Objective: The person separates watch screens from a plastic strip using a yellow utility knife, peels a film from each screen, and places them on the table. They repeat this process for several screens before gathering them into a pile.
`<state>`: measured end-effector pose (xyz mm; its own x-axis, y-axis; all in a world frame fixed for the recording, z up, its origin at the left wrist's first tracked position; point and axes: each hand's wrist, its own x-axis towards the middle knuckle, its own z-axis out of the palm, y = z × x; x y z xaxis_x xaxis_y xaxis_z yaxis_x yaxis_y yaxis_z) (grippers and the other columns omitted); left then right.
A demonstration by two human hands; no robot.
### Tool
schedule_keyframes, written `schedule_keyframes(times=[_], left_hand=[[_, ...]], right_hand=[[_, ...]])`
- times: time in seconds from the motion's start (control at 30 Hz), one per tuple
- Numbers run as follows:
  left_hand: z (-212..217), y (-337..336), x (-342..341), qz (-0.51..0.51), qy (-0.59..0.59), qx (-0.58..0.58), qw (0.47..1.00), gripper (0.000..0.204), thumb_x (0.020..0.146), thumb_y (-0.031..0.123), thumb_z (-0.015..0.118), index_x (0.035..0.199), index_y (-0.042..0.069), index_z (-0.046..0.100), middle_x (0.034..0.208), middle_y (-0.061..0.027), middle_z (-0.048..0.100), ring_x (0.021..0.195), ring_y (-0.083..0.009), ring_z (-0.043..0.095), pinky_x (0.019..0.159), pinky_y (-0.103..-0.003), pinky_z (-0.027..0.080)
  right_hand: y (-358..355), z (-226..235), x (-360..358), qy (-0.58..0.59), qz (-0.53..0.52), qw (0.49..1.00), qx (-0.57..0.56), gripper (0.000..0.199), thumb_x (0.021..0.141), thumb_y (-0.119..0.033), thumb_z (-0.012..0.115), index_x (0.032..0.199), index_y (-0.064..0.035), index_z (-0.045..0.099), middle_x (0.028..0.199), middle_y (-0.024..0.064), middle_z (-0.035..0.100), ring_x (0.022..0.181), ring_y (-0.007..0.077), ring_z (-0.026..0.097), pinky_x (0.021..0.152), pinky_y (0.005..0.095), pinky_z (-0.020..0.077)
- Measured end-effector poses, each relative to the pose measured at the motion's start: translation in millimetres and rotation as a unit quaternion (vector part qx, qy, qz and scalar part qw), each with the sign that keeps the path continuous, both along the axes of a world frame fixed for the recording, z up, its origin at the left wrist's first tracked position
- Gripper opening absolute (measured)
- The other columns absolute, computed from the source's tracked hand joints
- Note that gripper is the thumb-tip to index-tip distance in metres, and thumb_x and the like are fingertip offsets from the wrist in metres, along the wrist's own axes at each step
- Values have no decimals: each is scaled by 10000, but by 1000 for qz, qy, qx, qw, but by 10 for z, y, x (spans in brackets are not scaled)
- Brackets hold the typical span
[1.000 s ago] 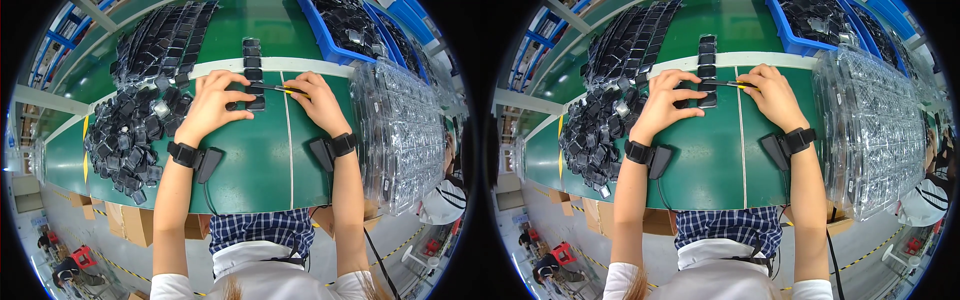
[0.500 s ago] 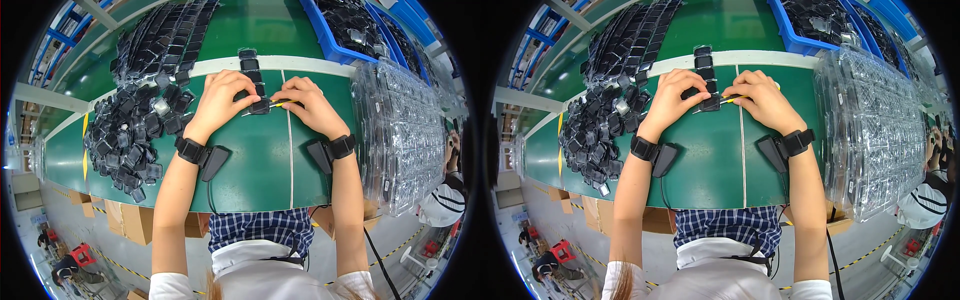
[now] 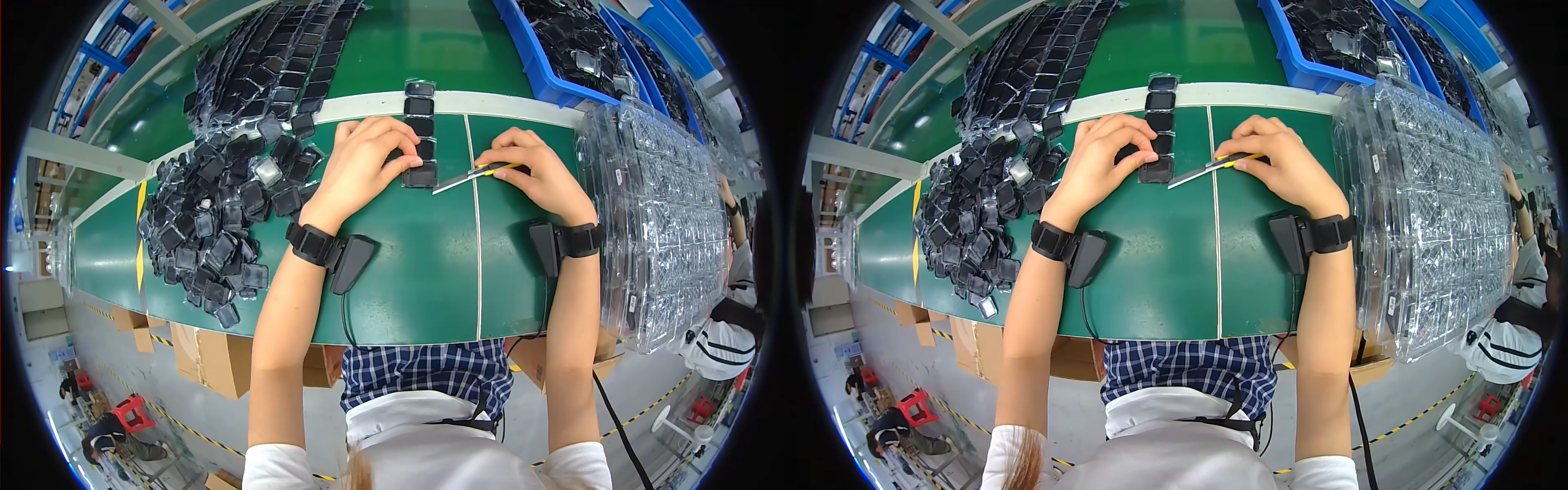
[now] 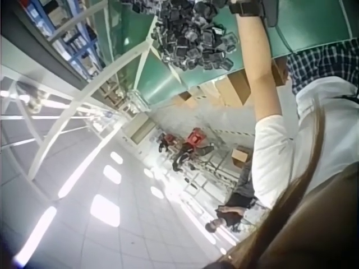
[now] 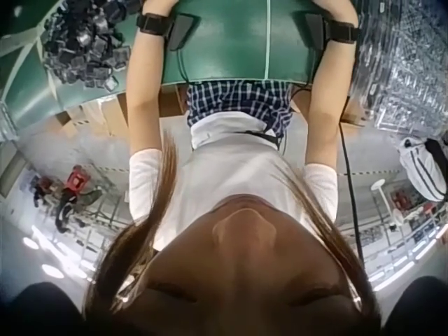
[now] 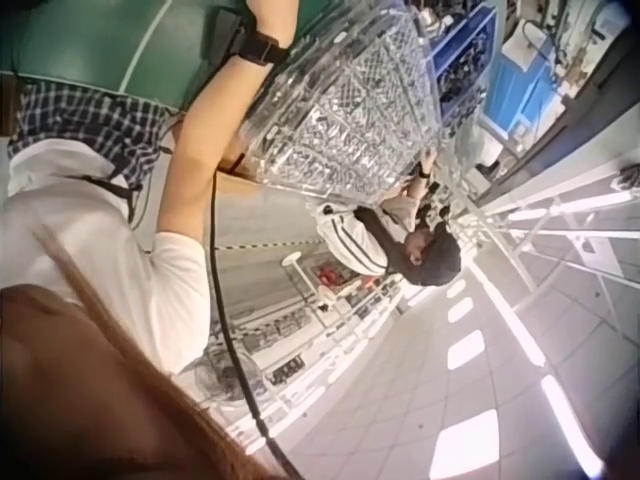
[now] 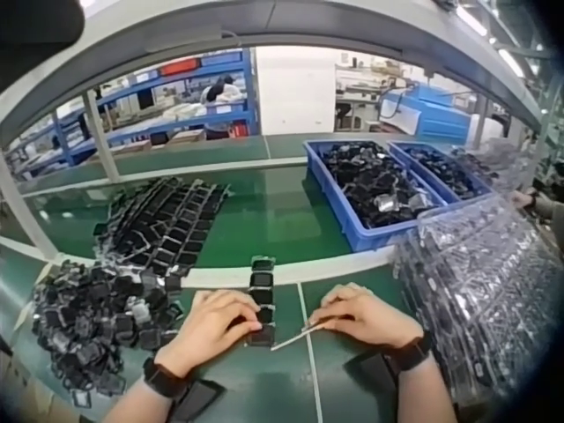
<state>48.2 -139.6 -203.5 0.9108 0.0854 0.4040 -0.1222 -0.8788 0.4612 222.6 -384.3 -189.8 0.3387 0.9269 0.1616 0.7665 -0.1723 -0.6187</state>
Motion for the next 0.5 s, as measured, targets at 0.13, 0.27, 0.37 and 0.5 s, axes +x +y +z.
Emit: schedule_keyframes(times=[0.13,0.27,0.37,0.5], left_hand=[[65,214,-73,48,-83,9,995,103,864,165,788,896,110,708,1059,-4,726,1069,-260,647,917,-412,431],[133,191,-197,97,-42,31,994,184,854,271,811,981,165,730,1164,31,677,1197,-232,574,1012,-412,355],[231,73,-230,1,-8,30,1000,306,753,330,871,1005,181,783,1300,26,634,1292,-236,522,1075,-418,315],[155,12,-203,-36,-4,54,998,216,762,293,860,928,163,812,1296,40,657,1293,-210,520,1076,-417,310]], right_hand=[[13,27,-9,20,-43,999,15,277,878,12,710,1138,-69,757,1076,84,625,1082,271,599,952,361,486],[107,-30,-82,-5,-73,997,22,280,907,-17,715,1180,-68,746,1086,94,630,1086,282,603,959,366,489],[151,-64,-138,-21,-63,998,22,293,913,-36,720,1203,-74,746,1096,96,632,1094,285,604,968,376,488],[175,-64,-160,-31,-59,997,31,270,894,-86,747,1163,-97,767,1066,76,652,1070,297,608,955,407,493]])
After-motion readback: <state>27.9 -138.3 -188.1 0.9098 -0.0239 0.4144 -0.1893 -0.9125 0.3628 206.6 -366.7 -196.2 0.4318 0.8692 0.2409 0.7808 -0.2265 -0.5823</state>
